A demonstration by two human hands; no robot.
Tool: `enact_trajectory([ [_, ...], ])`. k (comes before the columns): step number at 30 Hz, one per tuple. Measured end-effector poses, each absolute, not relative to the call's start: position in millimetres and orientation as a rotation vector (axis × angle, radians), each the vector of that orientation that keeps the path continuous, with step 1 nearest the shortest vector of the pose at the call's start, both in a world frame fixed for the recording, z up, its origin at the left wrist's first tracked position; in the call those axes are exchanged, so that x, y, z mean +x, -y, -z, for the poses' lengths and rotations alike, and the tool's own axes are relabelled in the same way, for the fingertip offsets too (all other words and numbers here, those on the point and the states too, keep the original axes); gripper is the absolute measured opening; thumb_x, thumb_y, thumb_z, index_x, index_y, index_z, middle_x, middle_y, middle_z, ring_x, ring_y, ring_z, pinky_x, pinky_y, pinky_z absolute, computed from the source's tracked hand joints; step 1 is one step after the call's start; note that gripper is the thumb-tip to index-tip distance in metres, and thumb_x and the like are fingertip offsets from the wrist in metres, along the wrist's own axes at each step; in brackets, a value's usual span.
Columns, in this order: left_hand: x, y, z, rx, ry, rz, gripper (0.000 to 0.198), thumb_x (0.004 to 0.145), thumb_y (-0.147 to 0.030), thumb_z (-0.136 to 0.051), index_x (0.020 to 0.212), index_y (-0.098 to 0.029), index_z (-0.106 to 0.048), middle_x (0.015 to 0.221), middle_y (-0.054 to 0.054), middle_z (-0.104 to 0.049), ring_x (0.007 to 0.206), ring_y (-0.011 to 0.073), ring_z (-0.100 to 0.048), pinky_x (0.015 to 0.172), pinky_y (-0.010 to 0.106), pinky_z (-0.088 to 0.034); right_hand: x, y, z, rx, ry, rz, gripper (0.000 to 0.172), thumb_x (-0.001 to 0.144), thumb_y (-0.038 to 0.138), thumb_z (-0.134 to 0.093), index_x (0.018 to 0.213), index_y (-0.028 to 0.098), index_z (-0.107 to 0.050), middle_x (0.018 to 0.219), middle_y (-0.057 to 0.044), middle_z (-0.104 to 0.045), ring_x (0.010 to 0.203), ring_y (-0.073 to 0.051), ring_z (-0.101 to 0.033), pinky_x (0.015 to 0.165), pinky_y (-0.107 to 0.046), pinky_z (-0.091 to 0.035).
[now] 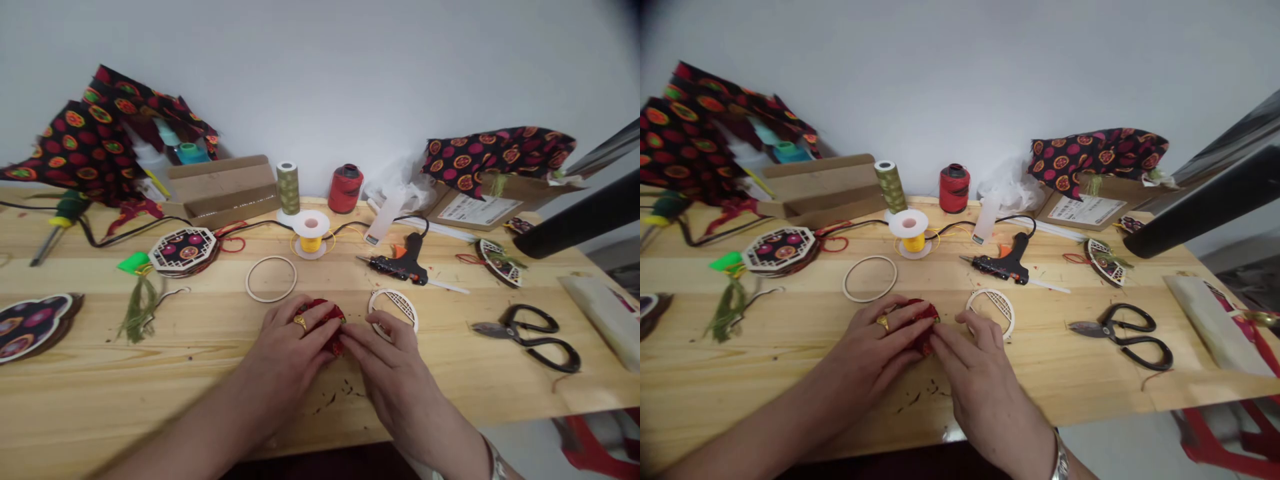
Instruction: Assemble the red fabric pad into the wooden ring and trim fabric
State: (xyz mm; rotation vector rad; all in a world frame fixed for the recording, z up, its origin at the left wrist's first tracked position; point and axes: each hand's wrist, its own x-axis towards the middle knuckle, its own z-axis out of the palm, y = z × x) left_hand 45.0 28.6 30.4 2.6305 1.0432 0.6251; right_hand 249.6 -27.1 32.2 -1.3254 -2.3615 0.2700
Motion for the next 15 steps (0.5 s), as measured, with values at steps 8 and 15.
enact_trajectory([
  [8,46.1,-30.4,-30.2,2.666,-1.053,-0.607,0.034,0.089,-0.018,-0.059,0.123,-0.020,-0.058,0.128,0.005,-0.064,0.117,0.0299,-0.049,0.098,0.051,-0.044,246.3,26.3,-33.4,-1.335,2.351,-0.274,0.057,0.079,-0.010,-0.041,0.130,0.012,-0.050,0.133,-0.008,-0.057,0.122,-0.031,-0.036,0.101,-0.052,-0.041],
  [15,48.0,-29.5,-32.0,2.703,-1.082,-0.551,0.042,0.089,-0.017,-0.058,0.130,-0.017,-0.052,0.128,0.008,-0.064,0.117,0.0284,-0.051,0.098,0.049,-0.045,248.2,24.2,-38.1,-1.308,2.295,-0.347,0.052,0.083,-0.006,-0.040,0.130,0.015,-0.052,0.131,-0.008,-0.058,0.123,-0.029,-0.037,0.101,-0.052,-0.043],
])
